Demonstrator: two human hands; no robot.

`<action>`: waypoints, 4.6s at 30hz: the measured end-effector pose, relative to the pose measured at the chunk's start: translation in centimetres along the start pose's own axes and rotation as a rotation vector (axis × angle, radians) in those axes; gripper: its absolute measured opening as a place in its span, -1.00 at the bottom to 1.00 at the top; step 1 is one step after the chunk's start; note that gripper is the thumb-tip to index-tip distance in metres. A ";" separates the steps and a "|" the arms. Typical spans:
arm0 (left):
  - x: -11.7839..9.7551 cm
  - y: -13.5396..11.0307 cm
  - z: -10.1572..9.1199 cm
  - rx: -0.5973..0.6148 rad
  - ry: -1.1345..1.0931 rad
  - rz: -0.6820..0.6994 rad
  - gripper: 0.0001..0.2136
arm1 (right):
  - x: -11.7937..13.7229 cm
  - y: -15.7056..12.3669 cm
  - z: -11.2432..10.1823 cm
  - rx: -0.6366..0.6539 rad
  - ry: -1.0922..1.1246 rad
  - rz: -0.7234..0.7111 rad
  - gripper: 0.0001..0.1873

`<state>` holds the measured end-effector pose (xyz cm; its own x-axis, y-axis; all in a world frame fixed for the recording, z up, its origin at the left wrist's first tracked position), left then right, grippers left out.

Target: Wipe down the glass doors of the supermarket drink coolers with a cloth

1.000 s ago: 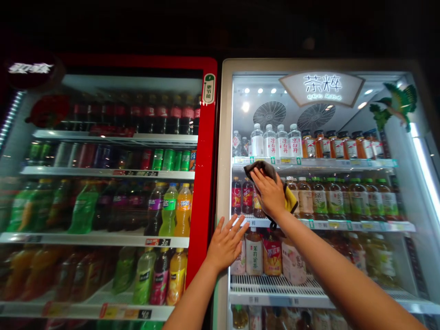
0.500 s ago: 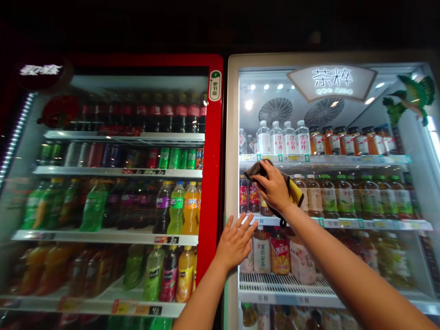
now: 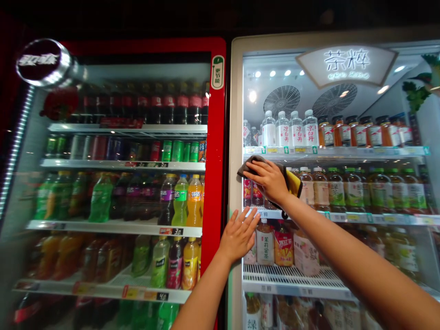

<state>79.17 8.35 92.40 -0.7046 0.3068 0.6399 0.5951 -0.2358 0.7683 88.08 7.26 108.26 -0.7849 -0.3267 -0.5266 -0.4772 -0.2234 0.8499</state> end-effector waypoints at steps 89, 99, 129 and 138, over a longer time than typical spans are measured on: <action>-2.5 4.2 0.1 0.000 -0.071 0.088 -0.41 | -4.0 -11.0 -4.7 0.116 -0.118 0.112 -0.43; -5.9 8.1 0.6 -0.024 -0.129 -0.020 -0.40 | -7.9 -16.0 -8.2 -0.004 -0.108 0.202 -0.44; -13.9 14.3 5.3 0.002 -0.146 0.078 -0.43 | -12.9 -24.9 -12.9 0.073 -0.211 0.333 -0.31; -16.1 17.5 7.4 -0.001 -0.142 0.097 -0.40 | -20.3 -24.6 -15.5 -0.013 -0.279 0.520 -0.27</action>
<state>103.76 6.10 95.45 -0.5822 0.4100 0.7021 0.6571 -0.2713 0.7033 121.85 5.12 97.72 -0.9896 -0.1432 -0.0139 0.0020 -0.1100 0.9939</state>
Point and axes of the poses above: each hand's wrist, its own y-axis towards the middle knuckle, its own z-axis out of the palm, x = y × z, the point moved 10 cm from there along y, towards the middle knuckle, and after that the axes turned 9 degrees about -x, right-handed, at the moved point
